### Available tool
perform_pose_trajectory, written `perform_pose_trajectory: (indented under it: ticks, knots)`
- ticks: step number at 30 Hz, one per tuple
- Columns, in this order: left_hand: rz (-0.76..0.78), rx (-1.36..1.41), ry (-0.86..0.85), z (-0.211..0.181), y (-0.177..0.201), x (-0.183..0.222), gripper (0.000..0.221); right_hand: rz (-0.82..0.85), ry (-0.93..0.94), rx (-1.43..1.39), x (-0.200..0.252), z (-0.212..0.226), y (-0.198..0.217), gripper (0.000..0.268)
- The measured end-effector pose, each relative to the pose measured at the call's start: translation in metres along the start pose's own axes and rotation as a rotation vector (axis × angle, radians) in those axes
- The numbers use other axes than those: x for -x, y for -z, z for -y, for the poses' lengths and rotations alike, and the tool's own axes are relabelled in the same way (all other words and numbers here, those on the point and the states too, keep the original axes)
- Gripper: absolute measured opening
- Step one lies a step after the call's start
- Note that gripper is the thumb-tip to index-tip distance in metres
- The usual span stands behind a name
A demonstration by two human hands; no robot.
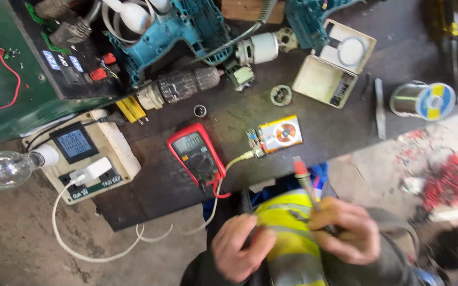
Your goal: Testing a circuit board and battery assembly using a digital multimeter to check voltages or continuity.
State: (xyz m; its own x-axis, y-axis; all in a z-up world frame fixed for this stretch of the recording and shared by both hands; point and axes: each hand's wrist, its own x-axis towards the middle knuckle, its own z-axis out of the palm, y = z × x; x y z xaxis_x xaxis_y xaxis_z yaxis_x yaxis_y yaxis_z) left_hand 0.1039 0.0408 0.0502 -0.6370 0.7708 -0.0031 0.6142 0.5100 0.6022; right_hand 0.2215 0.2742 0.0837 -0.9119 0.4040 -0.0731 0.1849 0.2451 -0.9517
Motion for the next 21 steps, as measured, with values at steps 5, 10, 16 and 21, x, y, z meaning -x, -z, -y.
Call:
perform_pose_trajectory:
  ticks: [5,10,16,21]
  knots:
    - [-0.162,0.251,-0.289,-0.040,0.020,-0.031,0.030,0.248,0.026,-0.088,-0.012,0.063,-0.009,0.004]
    - [-0.694,0.256,-0.122,-0.059,0.003,-0.068,0.022,0.048,0.104,-0.250,-0.007,0.074,-0.011,0.018]
    - [-0.401,0.373,0.083,-0.025,-0.023,-0.037,0.041,-0.127,0.359,0.177,-0.013,0.072,0.012,0.017]
    - [-0.358,-0.132,0.006,-0.024,-0.051,-0.034,0.038,0.019,0.582,0.002,-0.023,0.101,0.022,0.026]
